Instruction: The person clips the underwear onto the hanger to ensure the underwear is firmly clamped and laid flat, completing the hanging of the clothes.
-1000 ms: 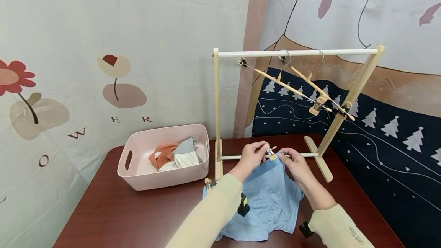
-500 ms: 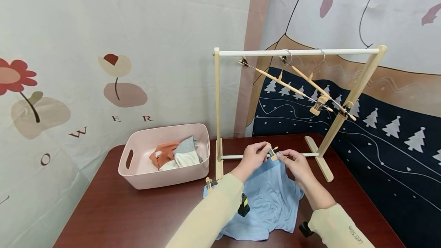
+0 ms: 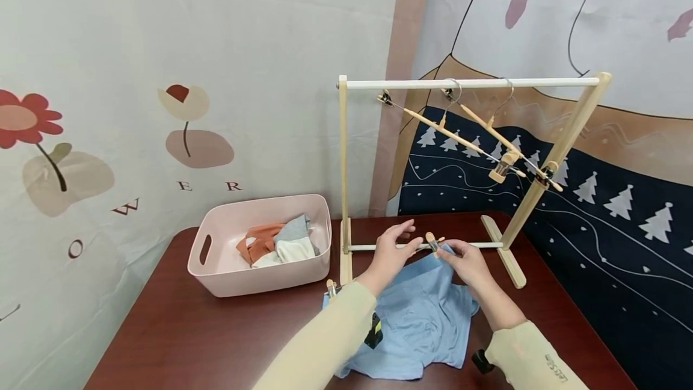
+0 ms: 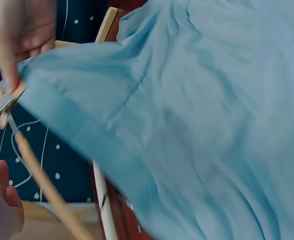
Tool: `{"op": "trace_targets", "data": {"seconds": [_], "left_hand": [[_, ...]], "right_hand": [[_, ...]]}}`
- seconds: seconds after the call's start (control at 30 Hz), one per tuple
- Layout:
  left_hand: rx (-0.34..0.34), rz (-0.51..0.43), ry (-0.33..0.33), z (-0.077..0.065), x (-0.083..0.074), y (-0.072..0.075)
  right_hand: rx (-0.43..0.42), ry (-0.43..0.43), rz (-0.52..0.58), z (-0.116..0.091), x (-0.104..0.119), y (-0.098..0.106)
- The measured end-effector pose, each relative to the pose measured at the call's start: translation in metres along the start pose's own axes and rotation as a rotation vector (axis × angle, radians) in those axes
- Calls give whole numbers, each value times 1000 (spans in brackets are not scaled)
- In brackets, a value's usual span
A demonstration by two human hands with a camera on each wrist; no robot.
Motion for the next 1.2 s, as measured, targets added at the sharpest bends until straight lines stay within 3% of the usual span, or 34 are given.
{"op": "trace_targets", "data": {"seconds": [0.2,0.43,0.7,0.93,1.03,1.2], "left_hand": [[1,98,-21,-20,0,23],[-6,357,-80,-42,3,52],[-24,647,3,-72,25,82],[-6,817,72,-99,36,87],[65,897,93,-108,44,79],[190,952,149,-115,62,66]], "right_hand": [[-22,-40,-2,1,-24,5],[-54,-80,-75,4,-47,10],[-51,-137,-240,6,-66,19],[-37,-116,-363,13,-71,15],[-32,-101,-404,15,-70,12],[-35,-103,-434,17,-71,8]]}}
Point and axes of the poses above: each hand's wrist, its own z-axis towards the middle knuckle, its own y-axis out of the back of the hand, x = y × z, the point moved 10 cm from there along z, towards the middle knuckle, and after that the axes turned 9 degrees about -z, right-handed, at the moved point
